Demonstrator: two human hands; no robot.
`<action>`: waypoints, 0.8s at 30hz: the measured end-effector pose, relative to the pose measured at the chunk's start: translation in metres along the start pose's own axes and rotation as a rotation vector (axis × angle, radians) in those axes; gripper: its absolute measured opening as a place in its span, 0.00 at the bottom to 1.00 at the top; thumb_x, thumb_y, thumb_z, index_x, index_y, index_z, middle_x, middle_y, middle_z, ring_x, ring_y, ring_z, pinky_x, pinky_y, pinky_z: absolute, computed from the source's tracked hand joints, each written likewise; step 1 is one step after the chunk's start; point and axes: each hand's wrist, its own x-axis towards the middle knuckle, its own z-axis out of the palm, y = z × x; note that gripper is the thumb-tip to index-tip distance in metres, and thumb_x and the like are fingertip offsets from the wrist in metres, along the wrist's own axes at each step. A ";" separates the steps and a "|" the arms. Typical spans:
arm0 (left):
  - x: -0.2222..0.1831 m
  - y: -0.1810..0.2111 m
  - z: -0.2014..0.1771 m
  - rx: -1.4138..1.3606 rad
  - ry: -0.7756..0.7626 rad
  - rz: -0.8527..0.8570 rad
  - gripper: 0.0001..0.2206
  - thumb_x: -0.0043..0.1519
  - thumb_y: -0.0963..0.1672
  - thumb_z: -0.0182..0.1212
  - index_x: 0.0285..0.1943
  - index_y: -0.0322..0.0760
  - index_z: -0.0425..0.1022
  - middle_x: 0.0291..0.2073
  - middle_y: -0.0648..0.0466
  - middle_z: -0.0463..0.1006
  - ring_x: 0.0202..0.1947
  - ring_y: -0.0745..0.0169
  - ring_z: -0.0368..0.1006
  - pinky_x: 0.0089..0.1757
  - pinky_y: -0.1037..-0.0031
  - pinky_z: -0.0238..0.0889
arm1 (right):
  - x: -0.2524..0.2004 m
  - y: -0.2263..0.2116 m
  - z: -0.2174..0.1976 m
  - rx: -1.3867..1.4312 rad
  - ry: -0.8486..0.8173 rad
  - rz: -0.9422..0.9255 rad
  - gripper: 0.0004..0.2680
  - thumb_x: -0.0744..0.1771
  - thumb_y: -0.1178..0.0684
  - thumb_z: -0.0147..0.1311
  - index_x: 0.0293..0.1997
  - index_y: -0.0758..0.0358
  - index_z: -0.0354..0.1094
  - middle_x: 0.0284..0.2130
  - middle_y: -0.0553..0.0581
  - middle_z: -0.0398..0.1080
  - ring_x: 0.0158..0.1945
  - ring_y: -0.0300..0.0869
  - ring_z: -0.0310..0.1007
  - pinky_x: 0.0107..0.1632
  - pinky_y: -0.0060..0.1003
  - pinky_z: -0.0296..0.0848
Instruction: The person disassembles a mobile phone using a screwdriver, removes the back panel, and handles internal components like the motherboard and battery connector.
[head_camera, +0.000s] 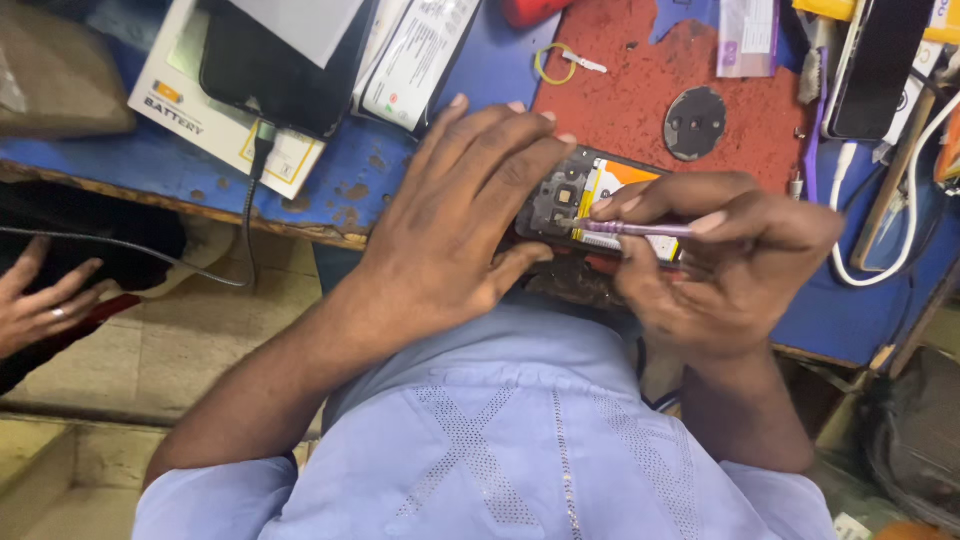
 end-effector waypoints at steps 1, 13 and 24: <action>0.000 -0.001 0.000 -0.006 0.003 -0.003 0.37 0.56 0.46 0.74 0.73 0.39 0.59 0.69 0.46 0.63 0.73 0.43 0.56 0.73 0.46 0.43 | 0.001 -0.002 0.001 -0.003 -0.006 0.003 0.16 0.67 0.69 0.60 0.48 0.63 0.50 0.44 0.65 0.70 0.45 0.50 0.82 0.47 0.48 0.84; -0.001 -0.007 0.002 0.012 -0.003 0.033 0.36 0.54 0.40 0.69 0.74 0.34 0.59 0.68 0.44 0.65 0.72 0.40 0.55 0.72 0.44 0.41 | 0.005 -0.008 0.014 -0.161 -0.215 -0.038 0.14 0.68 0.70 0.61 0.45 0.62 0.53 0.42 0.65 0.75 0.45 0.48 0.82 0.47 0.36 0.82; -0.001 -0.009 0.002 0.010 0.001 0.027 0.38 0.53 0.40 0.68 0.74 0.32 0.56 0.68 0.45 0.67 0.72 0.40 0.56 0.72 0.44 0.41 | 0.028 -0.039 0.006 -0.315 -0.403 -0.219 0.08 0.65 0.65 0.58 0.42 0.67 0.61 0.41 0.64 0.77 0.40 0.48 0.82 0.41 0.38 0.83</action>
